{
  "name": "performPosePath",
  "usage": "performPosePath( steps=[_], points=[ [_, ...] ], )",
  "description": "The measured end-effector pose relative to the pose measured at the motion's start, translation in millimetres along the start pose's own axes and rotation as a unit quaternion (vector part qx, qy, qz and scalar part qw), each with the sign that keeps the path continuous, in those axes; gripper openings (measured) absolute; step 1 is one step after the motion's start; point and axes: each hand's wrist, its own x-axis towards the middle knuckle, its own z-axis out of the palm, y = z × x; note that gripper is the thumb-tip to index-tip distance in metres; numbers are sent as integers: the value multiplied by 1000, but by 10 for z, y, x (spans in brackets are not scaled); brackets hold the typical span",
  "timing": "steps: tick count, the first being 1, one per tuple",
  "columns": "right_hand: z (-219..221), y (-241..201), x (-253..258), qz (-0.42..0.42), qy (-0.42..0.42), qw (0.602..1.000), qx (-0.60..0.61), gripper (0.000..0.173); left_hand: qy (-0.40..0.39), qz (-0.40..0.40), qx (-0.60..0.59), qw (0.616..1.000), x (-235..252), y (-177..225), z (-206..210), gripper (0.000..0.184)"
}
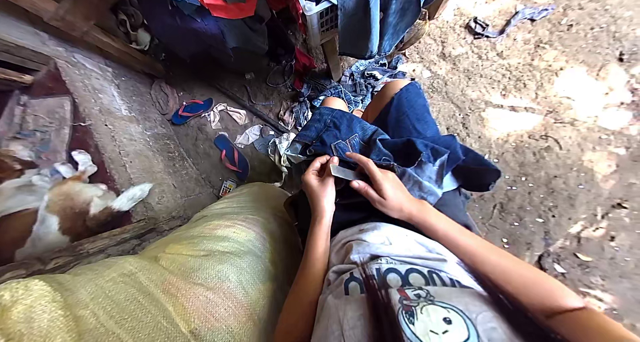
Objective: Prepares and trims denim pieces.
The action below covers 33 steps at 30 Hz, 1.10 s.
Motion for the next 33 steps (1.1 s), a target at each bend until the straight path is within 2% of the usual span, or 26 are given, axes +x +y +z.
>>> performPosePath(
  steps=[5, 13, 19, 28, 33],
  points=[
    [-39, 43, 51, 37, 14, 999, -1, 59, -17, 44, -27, 999, 9, -7, 57, 10],
    [-59, 58, 105, 86, 3, 995, 45, 56, -23, 31, -44, 998, 17, -6, 88, 12],
    [-78, 92, 133, 76, -24, 995, 61, 54, -6, 11, -53, 999, 17, 31, 86, 14],
    [-64, 94, 133, 74, -20, 995, 63, 53, -1, -6, -77, 997, -16, 70, 101, 16],
    [-94, 97, 143, 71, -34, 994, 81, 53, 0, 0, -42, 999, -21, 111, 92, 14]
  ],
)
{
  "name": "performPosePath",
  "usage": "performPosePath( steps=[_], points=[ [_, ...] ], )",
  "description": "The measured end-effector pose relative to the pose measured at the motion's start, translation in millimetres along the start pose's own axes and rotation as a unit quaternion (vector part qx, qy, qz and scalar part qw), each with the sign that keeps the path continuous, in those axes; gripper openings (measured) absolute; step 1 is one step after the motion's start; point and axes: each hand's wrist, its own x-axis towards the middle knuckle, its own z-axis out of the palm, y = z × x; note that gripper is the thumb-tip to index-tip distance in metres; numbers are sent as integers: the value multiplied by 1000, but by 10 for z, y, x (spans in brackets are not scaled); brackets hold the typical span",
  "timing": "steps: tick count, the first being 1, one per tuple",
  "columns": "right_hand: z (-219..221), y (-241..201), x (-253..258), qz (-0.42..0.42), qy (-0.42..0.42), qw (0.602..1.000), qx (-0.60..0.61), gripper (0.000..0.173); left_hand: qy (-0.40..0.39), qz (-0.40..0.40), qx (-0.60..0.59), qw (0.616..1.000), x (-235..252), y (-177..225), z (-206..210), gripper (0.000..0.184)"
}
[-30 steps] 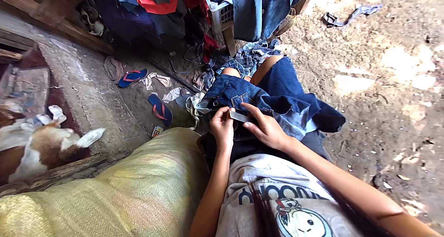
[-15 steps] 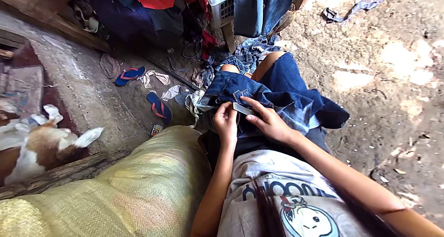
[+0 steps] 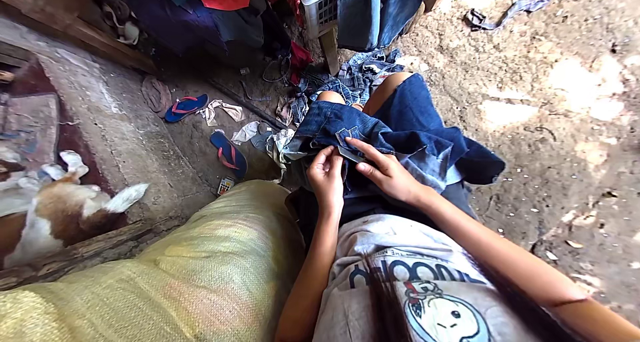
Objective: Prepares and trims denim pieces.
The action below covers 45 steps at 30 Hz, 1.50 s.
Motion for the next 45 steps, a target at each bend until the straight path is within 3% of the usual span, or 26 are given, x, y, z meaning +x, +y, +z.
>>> performPosePath(
  steps=[9, 18, 21, 24, 27, 33, 40, 45],
  points=[
    [61, -30, -10, 14, 54, 998, 38, 50, -12, -38, -19, 999, -53, 64, 72, 13],
    [-27, 42, 44, -15, 25, 999, 41, 49, -43, -85, -22, 995, -60, 75, 24, 15],
    [-74, 13, 56, 14, 4, 992, 122, 40, -64, -83, 4, 995, -20, 71, -26, 13],
    [-119, -34, 121, 96, -21, 960, 261, 31, -81, -68, 21, 994, -4, -15, -78, 12],
    [-173, -14, 171, 130, -62, 937, 318, 31, -70, -61, 18, 996, -28, -102, -97, 13],
    [-110, 33, 88, 55, -75, 976, 199, 55, -32, -50, 73, 996, 30, -105, -124, 5],
    [-56, 12, 58, 61, -82, 995, 12, 60, -14, -8, 163, 987, 131, 1, -152, 9],
    [2, 26, 38, 39, -51, 998, -13, 57, 13, -79, 36, 996, 58, -23, -88, 9]
  ],
)
